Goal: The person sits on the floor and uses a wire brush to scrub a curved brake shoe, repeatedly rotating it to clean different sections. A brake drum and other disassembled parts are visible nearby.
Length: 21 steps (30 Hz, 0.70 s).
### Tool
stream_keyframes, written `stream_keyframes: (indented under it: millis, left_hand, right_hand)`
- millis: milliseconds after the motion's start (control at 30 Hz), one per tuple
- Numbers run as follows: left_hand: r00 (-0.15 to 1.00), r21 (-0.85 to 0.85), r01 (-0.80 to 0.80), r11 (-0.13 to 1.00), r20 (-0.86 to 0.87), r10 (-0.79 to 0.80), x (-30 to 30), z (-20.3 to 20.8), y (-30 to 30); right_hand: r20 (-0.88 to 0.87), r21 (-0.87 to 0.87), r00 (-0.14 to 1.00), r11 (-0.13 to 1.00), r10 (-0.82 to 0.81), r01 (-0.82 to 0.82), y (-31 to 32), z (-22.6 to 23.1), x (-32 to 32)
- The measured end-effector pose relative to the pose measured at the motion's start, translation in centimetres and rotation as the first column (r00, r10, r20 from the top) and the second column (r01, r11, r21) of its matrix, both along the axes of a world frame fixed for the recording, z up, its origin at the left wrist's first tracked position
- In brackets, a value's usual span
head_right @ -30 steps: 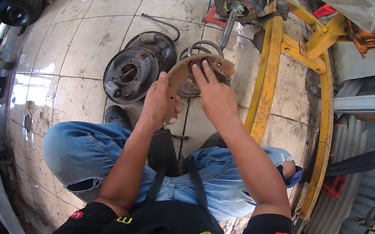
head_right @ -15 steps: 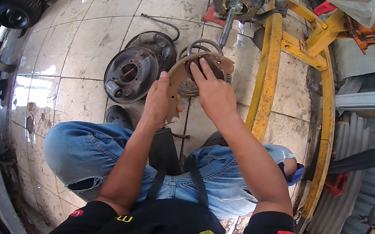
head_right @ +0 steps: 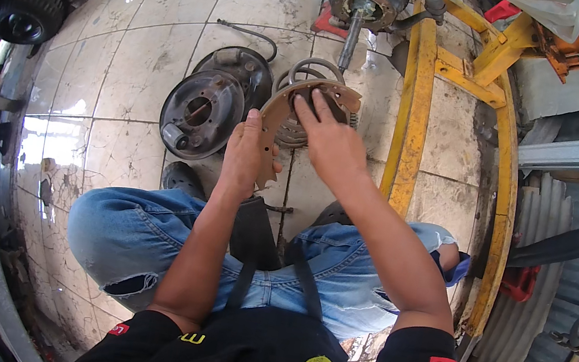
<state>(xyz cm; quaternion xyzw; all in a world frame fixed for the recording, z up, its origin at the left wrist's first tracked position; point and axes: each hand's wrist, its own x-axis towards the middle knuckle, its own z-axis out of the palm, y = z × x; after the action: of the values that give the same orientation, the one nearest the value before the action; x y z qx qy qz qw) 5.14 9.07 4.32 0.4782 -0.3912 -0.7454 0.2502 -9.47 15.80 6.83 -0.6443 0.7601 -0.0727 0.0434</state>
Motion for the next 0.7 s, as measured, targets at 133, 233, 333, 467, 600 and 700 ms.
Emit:
stream_keyframes:
  millis: [133, 233, 333, 467, 600, 700]
  left_hand:
    - [1.0, 0.011, -0.004, 1.0, -0.006, 0.004, 0.1, 0.0, -0.1]
    - [1.0, -0.009, 0.0, 1.0, -0.009, 0.0, 0.1, 0.1, 0.1]
    - [0.999, -0.021, -0.025, 0.999, -0.044, 0.024, 0.0, -0.4, 0.0]
    - [1.0, -0.027, -0.018, 0.999, -0.004, 0.018, -0.2, 0.4, 0.2]
    - [1.0, -0.038, -0.016, 0.999, -0.01, 0.015, 0.0, -0.4, 0.1]
    - [1.0, -0.039, 0.002, 0.999, 0.021, -0.002, -0.1, -0.2, 0.1]
  right_hand:
    - [-0.029, 0.013, 0.999, 0.999, 0.046, -0.046, 0.3, 0.2, 0.3]
    - [-0.038, 0.032, 0.998, 0.998, -0.049, 0.05, -0.1, 0.1, -0.5]
    - [-0.017, 0.023, 0.998, 0.998, 0.059, -0.058, 0.5, 0.4, 0.9]
    - [-0.029, 0.008, 0.999, 0.999, -0.045, 0.046, 0.1, 0.4, -0.3]
    - [-0.011, 0.012, 0.999, 0.999, 0.031, -0.031, 0.2, 0.3, 0.4]
    - [-0.051, 0.049, 0.997, 0.997, -0.052, 0.054, -0.1, 0.8, 0.0]
